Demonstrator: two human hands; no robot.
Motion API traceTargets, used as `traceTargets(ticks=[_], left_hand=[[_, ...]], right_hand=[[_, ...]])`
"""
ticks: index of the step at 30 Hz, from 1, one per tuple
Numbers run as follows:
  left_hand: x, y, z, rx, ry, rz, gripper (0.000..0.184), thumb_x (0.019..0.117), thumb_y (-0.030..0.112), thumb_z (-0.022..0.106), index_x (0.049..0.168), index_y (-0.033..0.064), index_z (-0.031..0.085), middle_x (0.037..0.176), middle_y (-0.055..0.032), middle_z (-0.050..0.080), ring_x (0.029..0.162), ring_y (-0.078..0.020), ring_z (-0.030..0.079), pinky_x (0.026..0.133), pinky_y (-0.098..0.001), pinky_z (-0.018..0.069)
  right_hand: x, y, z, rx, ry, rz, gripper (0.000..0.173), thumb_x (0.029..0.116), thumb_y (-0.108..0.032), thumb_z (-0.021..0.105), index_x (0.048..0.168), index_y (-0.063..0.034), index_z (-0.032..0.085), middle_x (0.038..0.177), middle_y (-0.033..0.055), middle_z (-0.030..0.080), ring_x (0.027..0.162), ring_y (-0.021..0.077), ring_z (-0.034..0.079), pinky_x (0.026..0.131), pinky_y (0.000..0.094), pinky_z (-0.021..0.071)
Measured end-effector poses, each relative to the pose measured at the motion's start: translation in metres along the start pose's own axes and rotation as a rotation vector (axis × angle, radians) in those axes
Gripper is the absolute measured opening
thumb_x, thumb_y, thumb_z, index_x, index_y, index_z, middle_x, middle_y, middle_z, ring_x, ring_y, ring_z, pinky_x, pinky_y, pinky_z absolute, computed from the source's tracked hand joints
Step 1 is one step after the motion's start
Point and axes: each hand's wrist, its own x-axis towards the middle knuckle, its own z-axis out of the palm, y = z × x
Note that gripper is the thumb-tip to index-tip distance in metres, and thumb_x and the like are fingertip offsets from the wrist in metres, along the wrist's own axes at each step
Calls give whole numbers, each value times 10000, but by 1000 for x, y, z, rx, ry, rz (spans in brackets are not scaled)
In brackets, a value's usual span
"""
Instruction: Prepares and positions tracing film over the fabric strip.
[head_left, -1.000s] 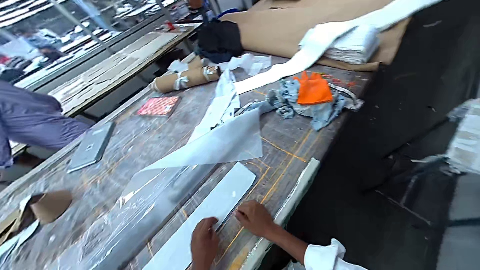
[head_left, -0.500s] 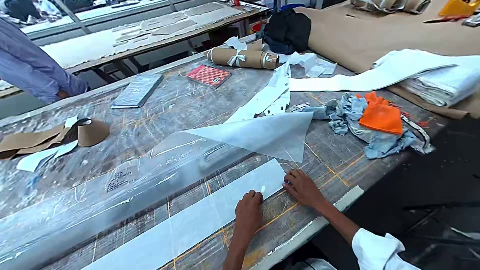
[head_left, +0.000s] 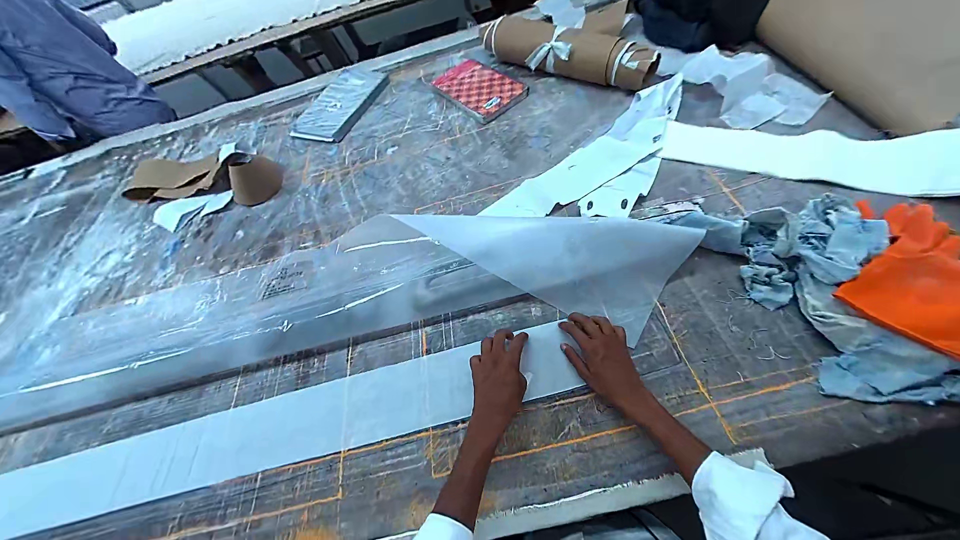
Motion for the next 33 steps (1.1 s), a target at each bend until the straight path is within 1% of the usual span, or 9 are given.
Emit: traceTargets(ticks=[6, 11, 15, 18, 21, 25, 27, 30, 33], left_hand=[[-33, -8, 7, -55, 40, -42, 381, 847, -112, 635, 1149, 105, 718, 1090, -128, 652, 984, -341, 644, 751, -499, 556], [-66, -41, 8, -50, 286, -125, 316, 803, -119, 596, 994, 92, 733, 975, -83, 689, 903, -292, 677, 734, -482, 572], [-86, -70, -8, 19, 116, -112, 206, 804, -99, 662, 882, 78, 735, 907, -80, 703, 866, -288, 687, 727, -486, 565], [-94, -89, -23, 18, 210, -147, 248, 803, -128, 642, 940, 51, 746, 962, -120, 719, 885, -327, 693, 737, -526, 568], [-97, -111, -34, -30, 85, -232, 164, 847, -104, 667, 900, 36, 734, 940, -118, 694, 917, -315, 682, 798, -518, 571], [-107, -138, -40, -45, 258, -242, 215, 855, -128, 622, 933, 37, 736, 954, -125, 710, 911, -317, 696, 785, -503, 588], [-110, -151, -43, -52, 152, -267, 176, 864, -96, 647, 919, 45, 738, 945, -116, 706, 940, -311, 688, 810, -504, 581], [-123, -176, -43, -39, 302, -142, 156, 799, -86, 692, 813, 63, 735, 810, -84, 692, 800, -278, 696, 679, -468, 579], [-133, -207, -54, -92, 196, -224, 192, 859, -83, 648, 951, 56, 744, 979, -115, 707, 954, -311, 675, 823, -499, 567]], right_hand=[[1, -1, -5, 45, -51, 43, 350, 1041, -346, 553, 1342, -220, 677, 1418, 9, 604, 1266, 313, 546, 909, 540, 445], [3, 0, -3, 98, -38, 35, 336, 1034, -347, 569, 1314, -210, 694, 1404, 40, 614, 1282, 351, 543, 928, 581, 447], [1, 1, -5, 96, -49, 34, 349, 1037, -344, 561, 1328, -194, 684, 1417, 53, 600, 1270, 376, 536, 902, 594, 431], [0, 3, -6, 100, -40, 19, 363, 1039, -349, 535, 1324, -183, 686, 1418, 69, 598, 1260, 387, 538, 894, 612, 418], [0, 4, -4, 95, -28, 3, 387, 1045, -378, 503, 1322, -177, 684, 1415, 84, 596, 1263, 403, 533, 899, 629, 410], [0, 7, -3, 68, -14, -4, 458, 1040, -450, 438, 1312, -182, 692, 1400, 86, 609, 1260, 416, 530, 887, 633, 403], [2, 8, -1, 53, 6, -14, 483, 1035, -469, 421, 1293, -174, 703, 1379, 92, 623, 1254, 428, 535, 882, 646, 407], [4, 3, 0, 3, 63, -48, 519, 1027, -461, 408, 1274, -106, 696, 1359, 170, 617, 1213, 490, 546, 863, 683, 411], [-1, -34, -2, -19, 117, -27, 538, 1021, -418, 439, 1298, -8, 649, 1394, 273, 550, 1227, 553, 511, 978, 706, 393]])
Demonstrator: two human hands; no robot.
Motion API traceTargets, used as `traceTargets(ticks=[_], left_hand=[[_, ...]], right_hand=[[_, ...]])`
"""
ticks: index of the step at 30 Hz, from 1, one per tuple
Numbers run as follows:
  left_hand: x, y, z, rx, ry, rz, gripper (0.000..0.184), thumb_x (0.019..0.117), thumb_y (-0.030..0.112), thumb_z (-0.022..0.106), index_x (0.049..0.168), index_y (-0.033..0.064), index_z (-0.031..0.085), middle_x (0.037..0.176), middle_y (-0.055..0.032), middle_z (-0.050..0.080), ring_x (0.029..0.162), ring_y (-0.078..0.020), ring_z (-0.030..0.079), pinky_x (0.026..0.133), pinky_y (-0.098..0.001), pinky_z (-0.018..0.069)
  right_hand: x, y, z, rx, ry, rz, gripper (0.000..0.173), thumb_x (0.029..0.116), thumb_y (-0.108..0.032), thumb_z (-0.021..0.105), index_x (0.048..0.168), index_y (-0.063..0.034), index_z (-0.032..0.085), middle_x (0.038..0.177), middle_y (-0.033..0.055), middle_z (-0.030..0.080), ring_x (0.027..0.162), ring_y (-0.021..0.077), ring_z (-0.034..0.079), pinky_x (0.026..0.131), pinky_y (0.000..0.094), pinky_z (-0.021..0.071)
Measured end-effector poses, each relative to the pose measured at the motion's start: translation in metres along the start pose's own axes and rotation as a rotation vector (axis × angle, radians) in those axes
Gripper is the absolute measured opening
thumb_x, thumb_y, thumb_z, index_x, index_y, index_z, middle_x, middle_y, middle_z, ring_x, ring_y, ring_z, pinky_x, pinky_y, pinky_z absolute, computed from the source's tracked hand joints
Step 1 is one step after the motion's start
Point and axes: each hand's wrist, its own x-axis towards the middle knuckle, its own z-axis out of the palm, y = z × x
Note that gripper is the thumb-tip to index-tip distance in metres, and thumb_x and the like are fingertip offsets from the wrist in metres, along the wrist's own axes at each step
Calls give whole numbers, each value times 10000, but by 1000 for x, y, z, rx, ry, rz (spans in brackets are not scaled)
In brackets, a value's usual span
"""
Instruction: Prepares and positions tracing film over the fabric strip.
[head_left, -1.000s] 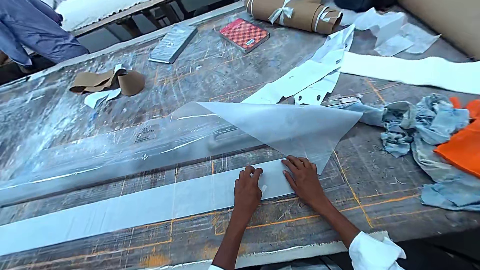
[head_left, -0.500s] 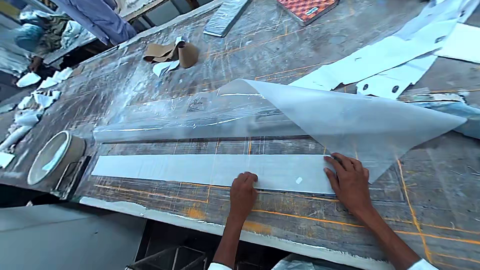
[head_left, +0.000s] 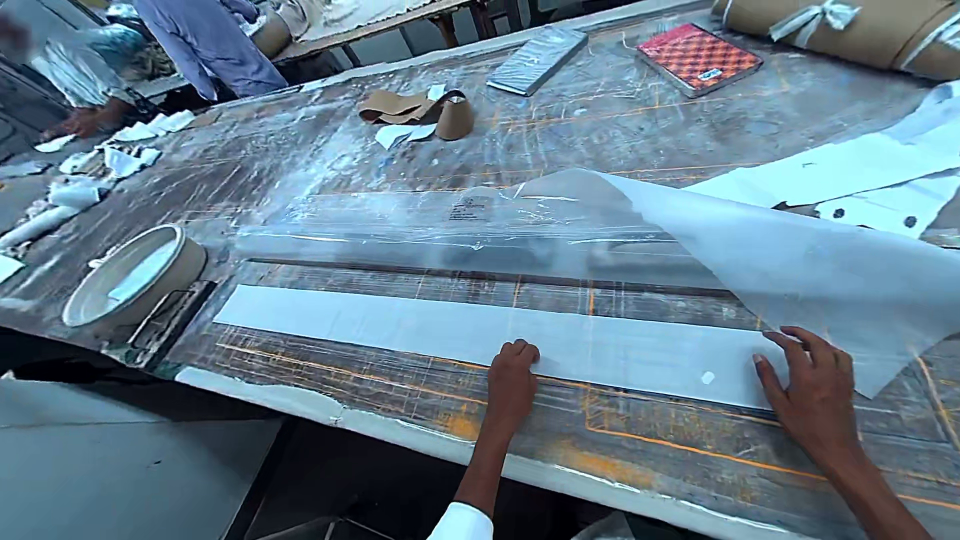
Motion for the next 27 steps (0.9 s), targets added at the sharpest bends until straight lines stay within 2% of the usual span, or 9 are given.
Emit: traceTargets(ticks=[2, 5, 8, 12, 15, 18, 21, 24, 27], left_hand=[[2, -17, -12, -31, -120, 46, 106, 897, -19, 666, 910, 44, 750, 947, -122, 718, 958, -311, 692, 852, -506, 560], [-1, -43, -18, -86, 53, 92, 181, 856, -81, 661, 927, 53, 758, 946, -124, 722, 925, -323, 694, 792, -516, 570], [3, -69, -28, -77, -34, 48, 107, 903, -9, 671, 938, 47, 756, 966, -127, 719, 960, -312, 694, 844, -505, 566], [0, -98, -35, -103, 107, 132, 143, 841, -67, 688, 859, 62, 746, 843, -91, 703, 849, -286, 690, 736, -463, 574], [3, -111, -44, -34, -143, 107, 120, 948, 43, 640, 929, 66, 756, 923, -101, 734, 955, -282, 693, 847, -453, 536], [3, -128, -40, -26, 111, 175, 120, 827, -25, 717, 846, 87, 753, 807, -71, 704, 809, -259, 694, 687, -420, 564], [5, -150, -58, -25, -120, 72, 139, 908, 9, 652, 978, 70, 755, 961, -104, 722, 964, -287, 683, 826, -464, 537], [-2, -185, -64, -12, 100, 101, 159, 810, -40, 733, 890, 94, 763, 872, -73, 722, 848, -272, 702, 705, -454, 572], [2, -218, -87, 17, -63, -20, 156, 885, -27, 685, 986, 73, 752, 964, -109, 723, 949, -313, 685, 802, -494, 553]], right_hand=[[-3, -48, 6, 45, -2, -9, 503, 1017, -377, 487, 1268, 26, 652, 1398, 290, 542, 1252, 545, 510, 1044, 687, 390], [-14, -123, 39, 146, -44, -64, 432, 1003, -365, 526, 1208, -21, 691, 1348, 220, 600, 1239, 447, 562, 1036, 621, 443], [-20, -187, 76, 224, -85, -124, 396, 1002, -381, 536, 1198, -84, 711, 1298, 144, 642, 1196, 368, 601, 983, 578, 490], [-22, -252, 107, 227, -144, -187, 351, 1002, -387, 542, 1169, -138, 726, 1202, 77, 679, 1096, 299, 640, 884, 529, 521], [-16, -284, 128, 200, -179, -214, 332, 1002, -373, 547, 1189, -160, 720, 1190, 63, 668, 1085, 274, 633, 899, 490, 526], [-5, -306, 147, 147, -208, -268, 339, 1012, -400, 541, 1202, -178, 714, 1168, 55, 662, 1057, 268, 627, 878, 469, 516], [5, -322, 168, 96, -260, -332, 360, 1018, -439, 511, 1111, -176, 738, 1083, 49, 689, 1014, 274, 648, 856, 499, 500], [8, -334, 176, 110, -277, -340, 417, 1031, -454, 474, 935, -147, 740, 966, 44, 693, 937, 268, 654, 834, 515, 478], [11, -345, 182, 125, -228, -314, 426, 1030, -445, 469, 894, -148, 744, 952, 33, 692, 908, 255, 647, 822, 500, 469]])
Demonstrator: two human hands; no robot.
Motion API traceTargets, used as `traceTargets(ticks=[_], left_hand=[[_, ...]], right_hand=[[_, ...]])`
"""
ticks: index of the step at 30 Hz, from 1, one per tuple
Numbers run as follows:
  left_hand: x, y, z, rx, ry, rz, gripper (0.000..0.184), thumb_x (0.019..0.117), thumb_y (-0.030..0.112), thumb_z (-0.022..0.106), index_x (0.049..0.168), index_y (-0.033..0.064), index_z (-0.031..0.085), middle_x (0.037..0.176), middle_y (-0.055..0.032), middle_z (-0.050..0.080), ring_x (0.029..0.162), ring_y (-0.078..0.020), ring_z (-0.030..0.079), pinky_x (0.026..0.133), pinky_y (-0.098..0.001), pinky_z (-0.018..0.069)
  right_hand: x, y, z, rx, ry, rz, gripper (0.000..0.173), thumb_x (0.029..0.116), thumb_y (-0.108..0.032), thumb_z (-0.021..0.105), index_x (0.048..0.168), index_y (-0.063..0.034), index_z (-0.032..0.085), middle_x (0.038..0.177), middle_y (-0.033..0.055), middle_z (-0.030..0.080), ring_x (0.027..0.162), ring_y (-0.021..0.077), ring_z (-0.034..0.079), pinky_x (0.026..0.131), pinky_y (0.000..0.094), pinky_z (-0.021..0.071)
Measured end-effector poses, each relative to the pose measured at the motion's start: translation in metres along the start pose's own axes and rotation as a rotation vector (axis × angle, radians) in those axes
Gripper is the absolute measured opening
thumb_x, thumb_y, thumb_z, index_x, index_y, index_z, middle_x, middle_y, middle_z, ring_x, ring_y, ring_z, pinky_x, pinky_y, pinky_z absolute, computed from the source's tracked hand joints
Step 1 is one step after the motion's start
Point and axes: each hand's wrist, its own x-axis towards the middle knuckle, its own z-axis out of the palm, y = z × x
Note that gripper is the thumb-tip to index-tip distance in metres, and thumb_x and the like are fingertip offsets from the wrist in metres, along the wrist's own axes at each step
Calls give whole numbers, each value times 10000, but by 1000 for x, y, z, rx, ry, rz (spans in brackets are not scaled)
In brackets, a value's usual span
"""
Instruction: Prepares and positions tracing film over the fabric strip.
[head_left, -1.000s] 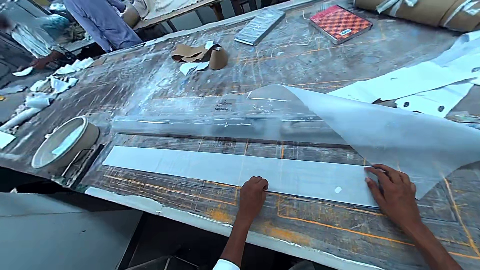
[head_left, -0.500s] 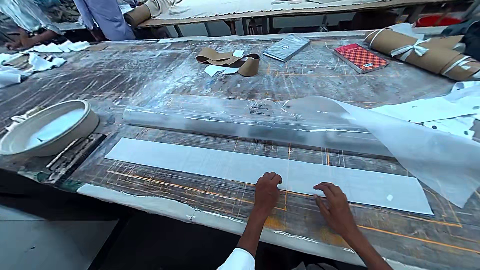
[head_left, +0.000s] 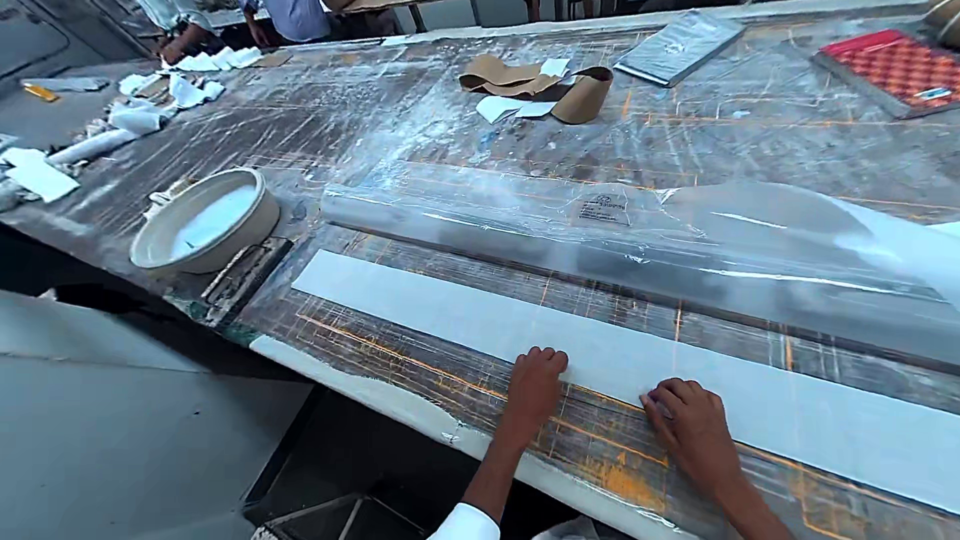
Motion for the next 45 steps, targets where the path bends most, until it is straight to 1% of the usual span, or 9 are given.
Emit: traceTargets(ticks=[8, 10, 13, 17, 20, 25, 33, 39, 45], left_hand=[[-1, -72, -33, 60, 3, -78, 158, 873, -21, 682, 955, 96, 749, 925, -81, 704, 919, -289, 675, 768, -476, 533], [0, -104, -33, 75, 156, -15, 209, 823, -65, 689, 925, 108, 748, 892, -68, 698, 866, -281, 676, 706, -461, 546], [3, -144, -47, 39, 35, -37, 243, 886, -39, 638, 1040, 121, 738, 984, -79, 705, 973, -300, 664, 774, -477, 540], [11, -202, -75, 25, 163, 29, 216, 831, -59, 679, 954, 102, 755, 902, -78, 695, 898, -293, 673, 690, -462, 552], [21, -253, -102, 33, -49, -85, 212, 907, -10, 637, 1054, 104, 741, 1042, -95, 703, 1040, -312, 654, 815, -503, 533], [26, -365, -153, 8, 190, -344, 263, 948, -14, 601, 1173, 63, 714, 1175, -202, 675, 1113, -432, 632, 842, -619, 529], [41, -531, -214, 15, 260, -742, 303, 936, -10, 613, 1231, 31, 665, 1288, -288, 601, 1238, -513, 541, 935, -700, 456], [44, -526, -213, 26, 308, -601, 276, 935, -17, 617, 1206, -2, 665, 1267, -318, 597, 1196, -556, 548, 908, -744, 445], [43, -384, -154, -146, 254, 121, 271, 935, -82, 483, 1085, -25, 702, 1042, -222, 693, 958, -408, 685, 843, -605, 558]], right_hand=[[20, -52, 24, -14, -7, 66, 408, 1030, -478, 455, 990, -184, 737, 1027, 14, 693, 960, 236, 646, 830, 480, 474], [28, -68, 37, -34, 13, 78, 402, 1027, -485, 456, 998, -196, 733, 1031, 7, 692, 959, 226, 645, 823, 472, 473], [40, -94, 61, -39, 40, 131, 389, 1025, -477, 466, 1014, -196, 735, 1052, -5, 701, 985, 227, 647, 838, 481, 473], [60, -124, 89, -41, 123, 235, 415, 1018, -473, 461, 1013, -175, 751, 1074, 20, 717, 1006, 264, 656, 834, 535, 472], [65, -135, 105, -113, 219, 325, 482, 1005, -500, 451, 982, -124, 751, 1039, 83, 705, 969, 326, 650, 824, 594, 453], [65, -135, 107, -233, 223, 337, 553, 1012, -521, 420, 970, -60, 723, 1028, 173, 689, 942, 408, 637, 784, 612, 438], [66, -134, 105, -308, 123, 371, 609, 1012, -604, 377, 951, -76, 674, 1018, 182, 655, 969, 419, 607, 819, 600, 410], [70, -139, 105, -334, 140, 356, 635, 995, -594, 365, 942, -46, 680, 1021, 200, 661, 968, 443, 622, 797, 633, 433], [69, -146, 104, -350, 134, 409, 514, 1012, -543, 448, 962, -106, 714, 1032, 103, 683, 1003, 333, 643, 865, 570, 483]])
